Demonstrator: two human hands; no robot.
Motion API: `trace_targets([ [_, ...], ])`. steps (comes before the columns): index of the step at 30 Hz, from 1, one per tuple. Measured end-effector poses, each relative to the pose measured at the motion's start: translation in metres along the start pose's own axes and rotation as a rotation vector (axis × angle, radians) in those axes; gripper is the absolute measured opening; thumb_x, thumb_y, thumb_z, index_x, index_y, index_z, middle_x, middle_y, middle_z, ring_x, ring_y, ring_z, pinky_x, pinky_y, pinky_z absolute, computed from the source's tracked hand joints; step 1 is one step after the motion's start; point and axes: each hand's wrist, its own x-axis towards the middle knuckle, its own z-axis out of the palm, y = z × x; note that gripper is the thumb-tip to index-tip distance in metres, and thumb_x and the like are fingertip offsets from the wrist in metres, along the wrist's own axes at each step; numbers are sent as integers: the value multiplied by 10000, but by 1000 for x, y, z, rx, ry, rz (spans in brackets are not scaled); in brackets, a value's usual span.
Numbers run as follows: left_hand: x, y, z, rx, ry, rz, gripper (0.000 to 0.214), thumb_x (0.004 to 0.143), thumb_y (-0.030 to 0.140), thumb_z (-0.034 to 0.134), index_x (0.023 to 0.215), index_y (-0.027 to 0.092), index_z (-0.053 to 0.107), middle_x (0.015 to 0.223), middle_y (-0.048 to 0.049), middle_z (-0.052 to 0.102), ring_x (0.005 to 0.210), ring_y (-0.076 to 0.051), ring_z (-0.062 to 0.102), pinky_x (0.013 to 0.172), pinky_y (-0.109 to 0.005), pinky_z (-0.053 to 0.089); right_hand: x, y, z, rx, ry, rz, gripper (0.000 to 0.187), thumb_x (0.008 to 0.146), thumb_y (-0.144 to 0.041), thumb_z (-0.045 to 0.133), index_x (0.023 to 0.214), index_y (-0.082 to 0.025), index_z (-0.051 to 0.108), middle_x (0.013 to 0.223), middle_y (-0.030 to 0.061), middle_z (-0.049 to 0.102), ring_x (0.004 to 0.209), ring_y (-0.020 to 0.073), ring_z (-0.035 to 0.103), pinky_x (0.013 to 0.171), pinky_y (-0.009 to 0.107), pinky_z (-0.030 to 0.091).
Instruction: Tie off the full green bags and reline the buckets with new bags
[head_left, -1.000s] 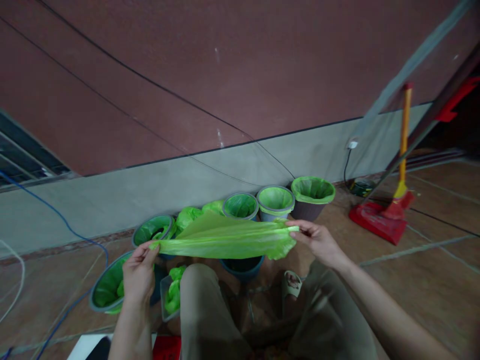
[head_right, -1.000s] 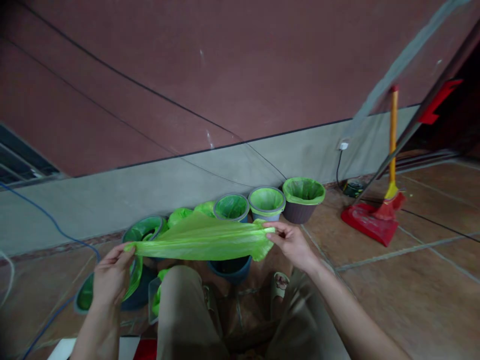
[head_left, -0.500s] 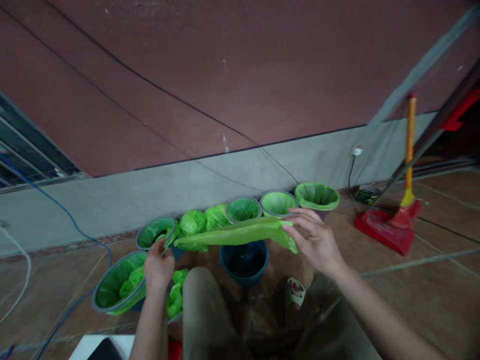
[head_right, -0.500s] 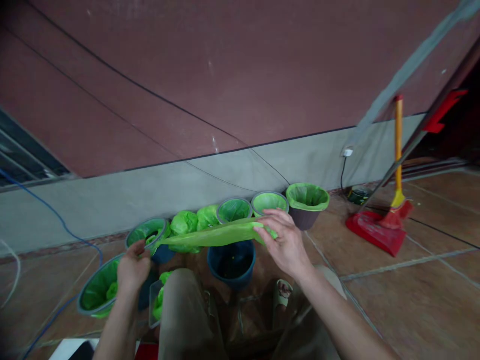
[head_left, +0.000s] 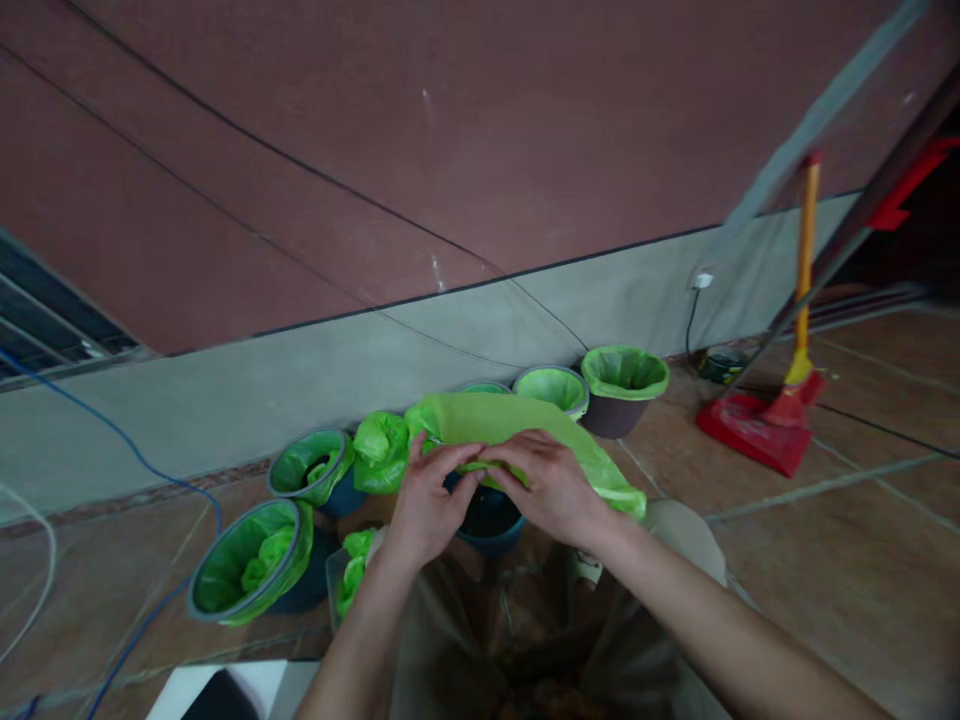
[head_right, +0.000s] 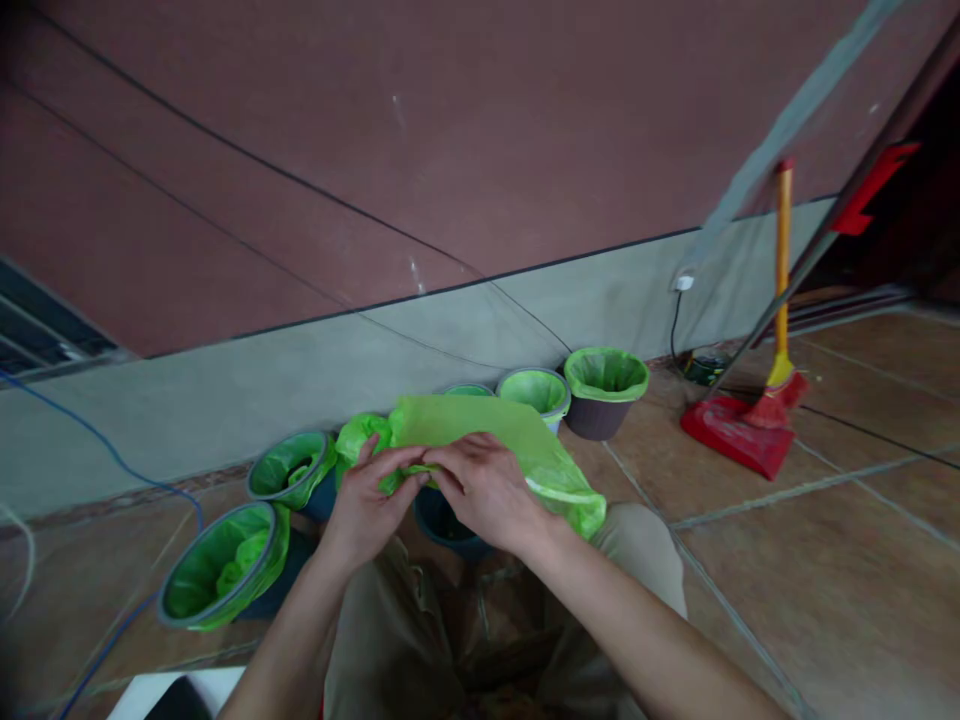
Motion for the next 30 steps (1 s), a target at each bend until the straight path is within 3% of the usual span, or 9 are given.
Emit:
trace_targets([
  [3, 2, -7, 0, -60, 51, -53, 148, 806, 234, 673, 902, 288, 771, 860, 4, 773, 810, -181, 701, 1134, -467, 341, -17, 10, -4, 34, -17, 131, 226, 916, -252, 588, 1121, -245, 681, 965, 40, 745, 917, 196, 675, 872, 352, 507],
  [6, 5, -16, -7, -127, 155, -131, 116, 789, 222, 665, 820, 253, 772, 804, -1, 761, 782, -172, 691, 975, -387, 472, -40, 29, -13, 69, 15, 320, 233, 914, -302, 582, 1111, -223, 678, 1035, 56, 739, 997, 211, 678, 915, 365, 515],
  [9, 9, -29, -18, -209, 256, -206, 112, 763, 250, 698, 841, 218, 772, 829, -20, 761, 774, -167, 683, 777, -294, 516, -71, 48, -21, 115, 48, 517, 265, 897, -363, 601, 1102, -214, 679, 1120, 71, 714, 1038, 226, 670, 847, 336, 539],
  [12, 17, -36, -25, -278, 350, -230, 139, 728, 258, 735, 848, 195, 765, 824, -22, 754, 734, -146, 670, 693, -247, 508, -100, 51, -20, 177, 73, 633, 288, 889, -401, 611, 1092, -207, 676, 1081, 78, 698, 997, 221, 666, 785, 309, 538],
  [17, 38, -28, -28, -329, 433, -228, 128, 706, 237, 734, 818, 176, 745, 740, -5, 723, 643, -112, 637, 606, -208, 489, -135, 20, 7, 304, -33, 684, 231, 909, -379, 578, 1026, -207, 678, 944, 57, 673, 916, 191, 648, 805, 305, 516],
  [22, 56, -21, -24, -315, 475, -203, 106, 689, 187, 713, 794, 176, 724, 707, 9, 704, 637, -102, 635, 590, -195, 486, -157, -7, 44, 455, -194, 722, 226, 879, -302, 581, 1052, -186, 670, 992, 72, 686, 954, 201, 641, 865, 331, 498],
  [26, 63, -21, -17, -309, 488, -178, 86, 699, 176, 700, 783, 178, 715, 713, 5, 710, 647, -105, 640, 592, -199, 490, -155, -17, 67, 523, -271, 770, 297, 841, -290, 606, 1112, -180, 656, 1068, 77, 689, 983, 211, 639, 878, 336, 481],
  [30, 68, -21, -12, -324, 505, -153, 88, 702, 168, 687, 784, 176, 718, 723, 2, 717, 657, -106, 641, 622, -207, 501, -142, -18, 87, 560, -286, 871, 339, 805, -353, 640, 1090, -174, 676, 975, 59, 700, 838, 194, 635, 769, 313, 471],
])
